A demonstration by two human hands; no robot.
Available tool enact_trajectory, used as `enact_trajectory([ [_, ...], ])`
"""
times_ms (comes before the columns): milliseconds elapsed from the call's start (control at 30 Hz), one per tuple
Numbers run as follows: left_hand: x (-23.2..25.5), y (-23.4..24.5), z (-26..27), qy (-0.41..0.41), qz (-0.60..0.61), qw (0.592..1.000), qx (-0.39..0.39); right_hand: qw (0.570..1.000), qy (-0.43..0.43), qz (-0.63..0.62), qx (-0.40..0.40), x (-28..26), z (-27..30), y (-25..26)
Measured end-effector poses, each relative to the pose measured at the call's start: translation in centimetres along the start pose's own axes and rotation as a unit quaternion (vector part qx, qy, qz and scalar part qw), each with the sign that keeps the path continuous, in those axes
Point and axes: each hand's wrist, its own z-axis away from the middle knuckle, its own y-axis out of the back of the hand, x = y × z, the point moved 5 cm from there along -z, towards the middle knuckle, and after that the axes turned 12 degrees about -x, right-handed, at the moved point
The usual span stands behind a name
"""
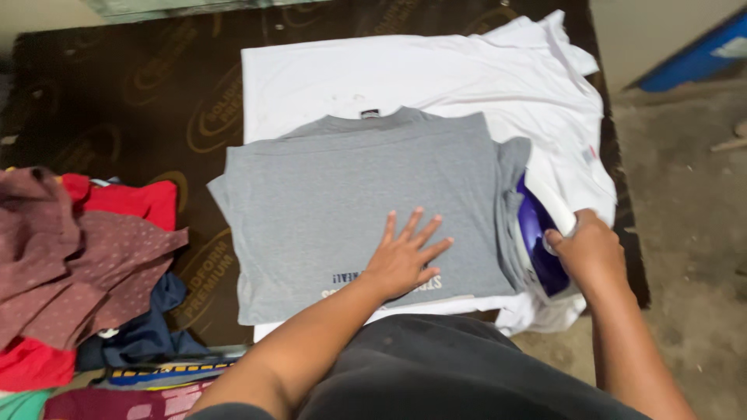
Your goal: The person irons a maroon patterned shirt and a gray t-shirt on a white cloth-covered surface. They smooth the garments with their hands, use a purple and white iron to press the fabric, and flip the items to treat both sides.
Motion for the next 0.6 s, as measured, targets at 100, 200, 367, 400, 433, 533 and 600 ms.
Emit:
enact_trajectory([
  [100,3.4,-0.3,-3.0,-0.072,-0.042,0.996,-0.019,1.0,0.001,-0.01,-0.014,1.8,0.3,0.5],
  [200,6.2,-1.4,-5.7,-0.12,-0.063,0.988,-0.078,0.996,0.06,-0.009,0.064,2.8,1.8,2.6],
  [367,9.6,-4.0,-8.1,-0.264,-0.069,0.955,-0.12,0.989,-0.014,-0.142,0.022,3.9,4.3,4.9],
  [400,9.6,-4.3,-8.3,-0.283,-0.029,0.95,-0.13,0.987,-0.001,-0.157,0.021,3.3,4.6,5.3],
  [433,9.5,-4.6,-8.4,-0.3,0.011,0.943,-0.14,0.986,0.012,-0.166,0.02,2.4,4.9,5.5],
  [533,6.9,-3.9,-7.4,-0.233,0.206,0.946,-0.089,0.981,0.034,-0.191,-0.011,-0.5,5.6,4.0],
  [600,4.1,-1.9,-5.2,-0.157,0.229,0.96,0.031,0.977,0.017,-0.205,-0.065,-2.1,5.8,2.0],
])
